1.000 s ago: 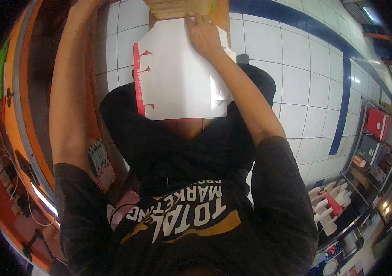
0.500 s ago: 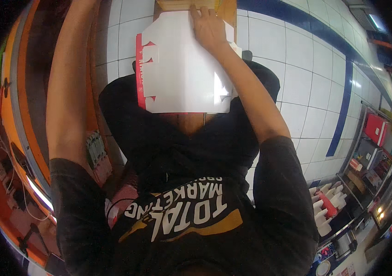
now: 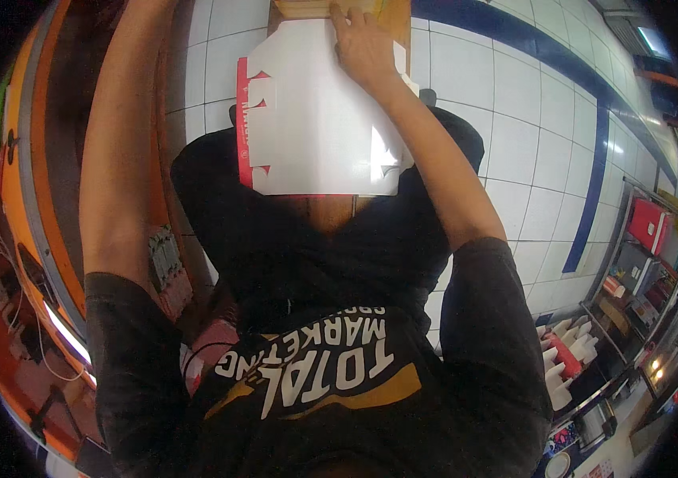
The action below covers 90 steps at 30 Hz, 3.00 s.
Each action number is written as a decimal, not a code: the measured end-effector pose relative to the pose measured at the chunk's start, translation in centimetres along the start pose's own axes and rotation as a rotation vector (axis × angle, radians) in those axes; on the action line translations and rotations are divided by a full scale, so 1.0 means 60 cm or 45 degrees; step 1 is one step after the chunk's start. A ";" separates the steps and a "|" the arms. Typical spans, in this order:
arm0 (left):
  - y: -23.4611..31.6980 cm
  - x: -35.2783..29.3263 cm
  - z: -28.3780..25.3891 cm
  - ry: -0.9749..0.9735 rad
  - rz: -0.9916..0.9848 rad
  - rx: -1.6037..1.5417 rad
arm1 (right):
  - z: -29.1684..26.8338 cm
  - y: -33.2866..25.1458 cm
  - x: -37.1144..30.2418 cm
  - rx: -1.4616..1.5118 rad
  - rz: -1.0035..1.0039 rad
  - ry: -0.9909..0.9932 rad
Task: Assembling and applying labels to takeaway food boxes in a commercial kitchen prep area.
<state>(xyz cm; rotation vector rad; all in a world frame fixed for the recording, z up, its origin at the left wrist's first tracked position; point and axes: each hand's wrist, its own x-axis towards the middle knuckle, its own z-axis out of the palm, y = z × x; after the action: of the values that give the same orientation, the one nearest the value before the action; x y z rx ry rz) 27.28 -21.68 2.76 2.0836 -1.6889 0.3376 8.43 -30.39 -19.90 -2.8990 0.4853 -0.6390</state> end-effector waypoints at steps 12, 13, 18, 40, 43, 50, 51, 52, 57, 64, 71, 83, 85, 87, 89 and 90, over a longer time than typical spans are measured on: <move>0.000 -0.001 0.003 0.030 0.021 0.005 | -0.022 -0.006 0.007 0.011 -0.011 -0.001; 0.000 -0.001 0.003 0.031 0.023 0.004 | -0.024 -0.006 0.008 0.009 -0.010 0.000; -0.002 -0.001 0.002 0.031 0.050 -0.018 | -0.034 -0.011 0.013 0.092 -0.015 0.028; 0.001 -0.001 0.000 0.082 0.081 0.005 | -0.093 -0.031 0.034 -0.106 -0.082 0.185; 0.003 0.000 -0.001 0.011 0.009 -0.055 | -0.098 -0.030 0.038 0.288 0.189 -0.117; 0.011 0.002 -0.008 -0.034 -0.033 0.005 | -0.106 -0.029 0.041 0.012 -0.068 0.156; 0.011 0.001 -0.009 -0.013 -0.004 0.006 | -0.107 -0.029 0.041 -0.023 -0.103 0.200; 0.011 0.001 -0.008 -0.011 -0.003 0.006 | -0.110 -0.030 0.043 -0.024 -0.103 0.201; 0.010 0.000 -0.006 0.004 0.014 0.016 | -0.126 -0.027 0.054 -0.031 -0.262 0.446; 0.012 0.001 -0.010 -0.021 0.019 0.031 | -0.139 -0.034 0.061 0.003 -0.210 0.346; 0.013 -0.001 -0.009 0.009 0.017 -0.002 | -0.164 -0.036 0.069 0.094 -0.110 0.248; 0.015 -0.001 -0.012 0.027 0.023 -0.026 | -0.192 -0.035 0.084 0.063 -0.121 0.268; 0.016 -0.001 -0.013 0.027 0.008 -0.038 | -0.199 -0.036 0.086 0.091 -0.128 0.267; 0.016 -0.002 -0.014 0.042 0.081 -0.044 | -0.203 -0.038 0.089 0.048 -0.073 0.232; 0.017 -0.002 -0.015 0.039 0.056 -0.052 | -0.206 -0.039 0.092 0.039 -0.074 0.245; 0.017 -0.003 -0.015 0.032 0.027 -0.063 | -0.207 -0.039 0.093 0.033 -0.074 0.252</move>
<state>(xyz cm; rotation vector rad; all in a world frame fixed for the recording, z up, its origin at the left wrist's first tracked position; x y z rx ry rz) 26.33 -21.29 3.64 2.0196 -1.6888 0.3240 8.54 -30.81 -6.08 -2.8488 0.4128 -0.9394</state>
